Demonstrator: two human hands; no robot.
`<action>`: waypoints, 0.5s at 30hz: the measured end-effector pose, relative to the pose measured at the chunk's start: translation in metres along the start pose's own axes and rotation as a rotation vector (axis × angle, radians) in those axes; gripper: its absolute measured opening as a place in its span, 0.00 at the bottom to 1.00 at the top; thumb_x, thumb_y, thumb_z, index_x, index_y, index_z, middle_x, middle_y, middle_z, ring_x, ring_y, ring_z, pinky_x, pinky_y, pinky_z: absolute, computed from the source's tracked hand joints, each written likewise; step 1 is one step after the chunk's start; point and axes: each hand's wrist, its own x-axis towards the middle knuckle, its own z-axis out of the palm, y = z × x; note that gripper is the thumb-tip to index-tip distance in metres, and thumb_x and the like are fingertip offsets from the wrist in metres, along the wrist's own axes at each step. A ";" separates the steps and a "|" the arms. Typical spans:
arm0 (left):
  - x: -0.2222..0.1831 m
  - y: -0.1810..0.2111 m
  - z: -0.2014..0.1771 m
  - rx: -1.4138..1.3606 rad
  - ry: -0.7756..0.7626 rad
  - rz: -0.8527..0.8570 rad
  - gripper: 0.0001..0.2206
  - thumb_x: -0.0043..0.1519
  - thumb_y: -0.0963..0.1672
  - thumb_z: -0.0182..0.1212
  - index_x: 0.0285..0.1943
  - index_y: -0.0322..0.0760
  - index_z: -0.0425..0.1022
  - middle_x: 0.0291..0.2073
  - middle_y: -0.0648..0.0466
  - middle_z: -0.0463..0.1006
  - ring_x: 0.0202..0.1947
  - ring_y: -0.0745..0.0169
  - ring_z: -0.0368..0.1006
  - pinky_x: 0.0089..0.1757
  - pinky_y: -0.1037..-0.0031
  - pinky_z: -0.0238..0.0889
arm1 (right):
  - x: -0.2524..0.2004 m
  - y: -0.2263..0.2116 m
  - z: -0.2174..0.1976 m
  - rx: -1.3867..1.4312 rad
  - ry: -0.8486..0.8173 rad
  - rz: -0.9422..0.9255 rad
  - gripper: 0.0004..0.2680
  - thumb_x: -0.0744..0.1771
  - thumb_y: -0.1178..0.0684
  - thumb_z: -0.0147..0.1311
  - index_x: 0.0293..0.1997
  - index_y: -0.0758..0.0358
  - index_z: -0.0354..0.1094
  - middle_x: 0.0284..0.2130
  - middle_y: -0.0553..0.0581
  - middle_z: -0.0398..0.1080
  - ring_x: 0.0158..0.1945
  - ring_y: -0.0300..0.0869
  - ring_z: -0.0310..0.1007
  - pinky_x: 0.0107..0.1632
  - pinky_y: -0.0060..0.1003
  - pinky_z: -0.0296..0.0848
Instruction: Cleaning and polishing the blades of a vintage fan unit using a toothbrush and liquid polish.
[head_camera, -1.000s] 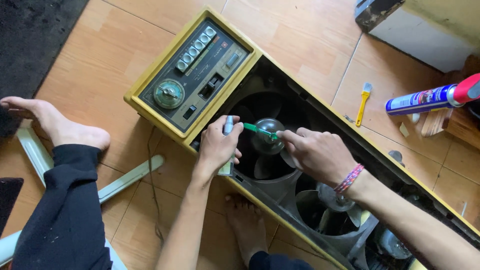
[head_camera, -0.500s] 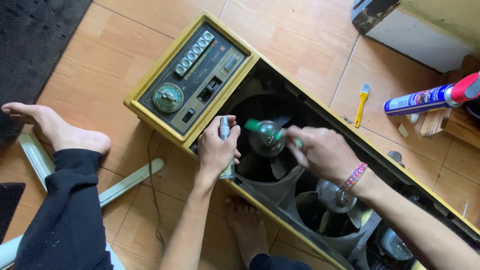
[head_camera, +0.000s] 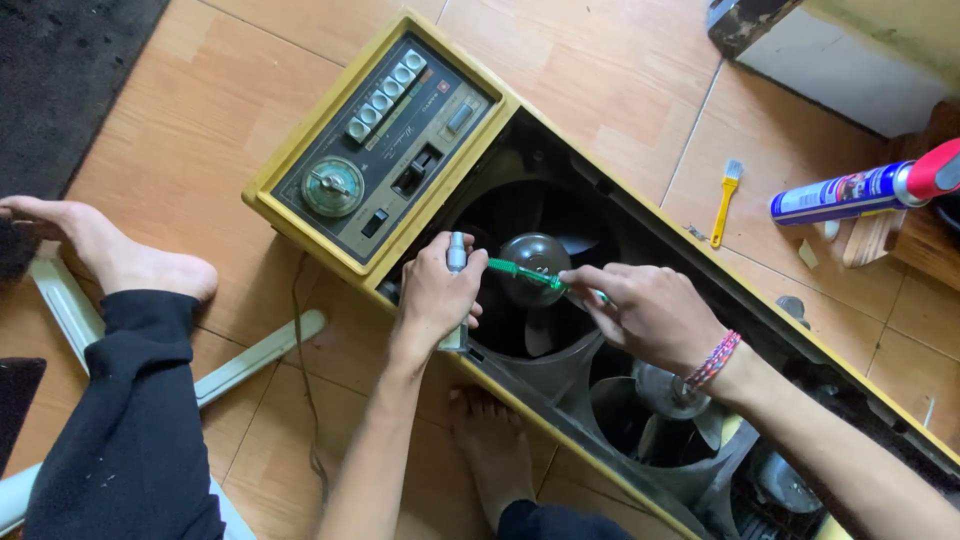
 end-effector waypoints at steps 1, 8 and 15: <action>0.000 -0.001 0.000 0.001 -0.002 -0.001 0.21 0.55 0.48 0.57 0.55 0.34 0.78 0.16 0.42 0.78 0.13 0.51 0.77 0.21 0.69 0.72 | -0.001 0.005 0.007 0.000 -0.001 0.002 0.06 0.68 0.51 0.48 0.47 0.46 0.71 0.24 0.54 0.75 0.29 0.52 0.80 0.34 0.45 0.80; 0.001 0.001 -0.004 0.046 -0.069 -0.020 0.23 0.57 0.50 0.57 0.58 0.35 0.76 0.15 0.41 0.78 0.13 0.53 0.78 0.22 0.71 0.72 | -0.009 0.019 0.020 -0.010 0.101 -0.075 0.08 0.69 0.52 0.47 0.49 0.43 0.72 0.22 0.53 0.74 0.25 0.48 0.78 0.31 0.39 0.79; -0.002 0.001 -0.005 0.058 -0.088 -0.029 0.23 0.57 0.51 0.56 0.59 0.37 0.77 0.14 0.41 0.78 0.15 0.53 0.79 0.24 0.71 0.72 | -0.015 0.035 0.027 0.168 0.159 -0.032 0.08 0.69 0.53 0.49 0.49 0.47 0.76 0.22 0.53 0.76 0.24 0.43 0.77 0.30 0.33 0.78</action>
